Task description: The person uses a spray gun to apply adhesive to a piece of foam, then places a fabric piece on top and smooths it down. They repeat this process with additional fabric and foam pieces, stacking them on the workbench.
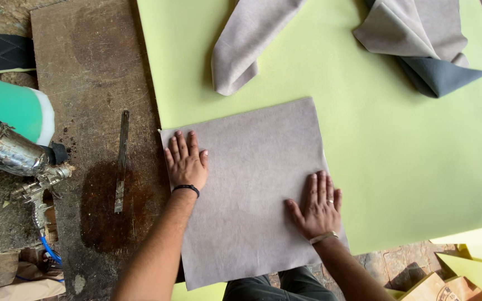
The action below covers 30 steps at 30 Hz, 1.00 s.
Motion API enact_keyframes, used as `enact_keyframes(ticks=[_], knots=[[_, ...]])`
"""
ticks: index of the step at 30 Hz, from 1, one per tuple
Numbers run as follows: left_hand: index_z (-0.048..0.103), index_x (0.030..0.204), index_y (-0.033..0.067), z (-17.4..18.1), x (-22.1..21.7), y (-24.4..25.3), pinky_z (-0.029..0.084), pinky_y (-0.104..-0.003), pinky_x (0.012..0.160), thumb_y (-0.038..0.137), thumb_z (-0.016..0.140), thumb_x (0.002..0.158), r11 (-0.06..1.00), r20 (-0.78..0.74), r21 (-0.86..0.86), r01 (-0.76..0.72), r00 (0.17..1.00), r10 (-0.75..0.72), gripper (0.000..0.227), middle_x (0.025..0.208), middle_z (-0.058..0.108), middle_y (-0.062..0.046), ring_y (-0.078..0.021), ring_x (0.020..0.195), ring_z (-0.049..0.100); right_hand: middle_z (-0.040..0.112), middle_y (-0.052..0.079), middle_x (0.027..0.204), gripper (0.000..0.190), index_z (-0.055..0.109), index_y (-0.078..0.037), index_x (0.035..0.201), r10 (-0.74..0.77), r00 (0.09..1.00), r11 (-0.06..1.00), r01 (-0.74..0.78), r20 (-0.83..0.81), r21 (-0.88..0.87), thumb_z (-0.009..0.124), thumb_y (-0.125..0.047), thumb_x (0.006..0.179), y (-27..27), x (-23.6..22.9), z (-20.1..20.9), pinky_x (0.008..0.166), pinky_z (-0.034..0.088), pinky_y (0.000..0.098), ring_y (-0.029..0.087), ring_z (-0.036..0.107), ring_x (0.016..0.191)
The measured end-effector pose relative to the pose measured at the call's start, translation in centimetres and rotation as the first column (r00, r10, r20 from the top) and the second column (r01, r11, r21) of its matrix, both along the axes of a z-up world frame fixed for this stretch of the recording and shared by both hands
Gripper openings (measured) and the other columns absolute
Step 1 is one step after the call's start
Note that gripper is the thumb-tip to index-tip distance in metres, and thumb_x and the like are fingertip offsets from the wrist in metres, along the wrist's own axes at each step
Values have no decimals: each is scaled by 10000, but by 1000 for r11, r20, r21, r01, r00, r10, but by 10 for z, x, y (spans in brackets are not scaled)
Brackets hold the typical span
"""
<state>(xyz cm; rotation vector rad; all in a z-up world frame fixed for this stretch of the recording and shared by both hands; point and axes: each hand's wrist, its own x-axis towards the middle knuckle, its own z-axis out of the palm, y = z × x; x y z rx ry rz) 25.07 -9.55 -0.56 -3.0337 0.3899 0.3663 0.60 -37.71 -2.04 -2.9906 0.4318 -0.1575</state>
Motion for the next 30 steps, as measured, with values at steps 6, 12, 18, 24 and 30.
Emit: enact_keyframes(ticks=[6,12,18,24,30], knots=[[125,1617,127,0,-165,-94,20,-541,1227,650,272,1017,948,-10,-185,260,964,-266,809,1680,53,-217,-396,1546,61,154,155,1686,949,190,-48,1607,-28,992,995,39,-119,88,234,-738,957,-16,-68,6,1260,30,483,282,108,1570],[133,1635,225,-5,-292,-65,20,-535,1217,656,180,1025,890,198,-225,397,913,-358,749,1683,71,-177,-356,1531,97,151,168,1689,972,187,-36,1606,2,994,994,10,-112,105,257,-745,946,-20,-75,1,1243,41,503,308,119,1563],[169,1630,248,-20,-259,40,76,-562,1223,617,206,1023,938,70,-107,-330,938,338,711,1695,116,-164,-349,1546,137,123,185,1680,1012,156,-40,1604,12,995,998,-6,-100,59,274,-778,923,-21,-76,-11,1232,30,508,324,106,1552],[333,1595,149,1,-159,141,211,-544,1234,358,544,1018,726,93,-363,-584,752,652,649,1686,228,-167,-368,1545,221,200,155,1662,947,291,-131,1566,-34,968,998,47,-250,47,491,-707,843,-17,-56,12,1206,26,589,306,191,1522],[405,1560,175,34,-82,175,430,-498,1125,263,600,1017,673,-88,-201,-712,697,711,584,1574,423,-119,-316,1424,429,455,70,1548,499,616,-217,1283,47,951,984,9,-307,180,724,-435,847,59,0,60,1256,91,600,240,377,1482]])
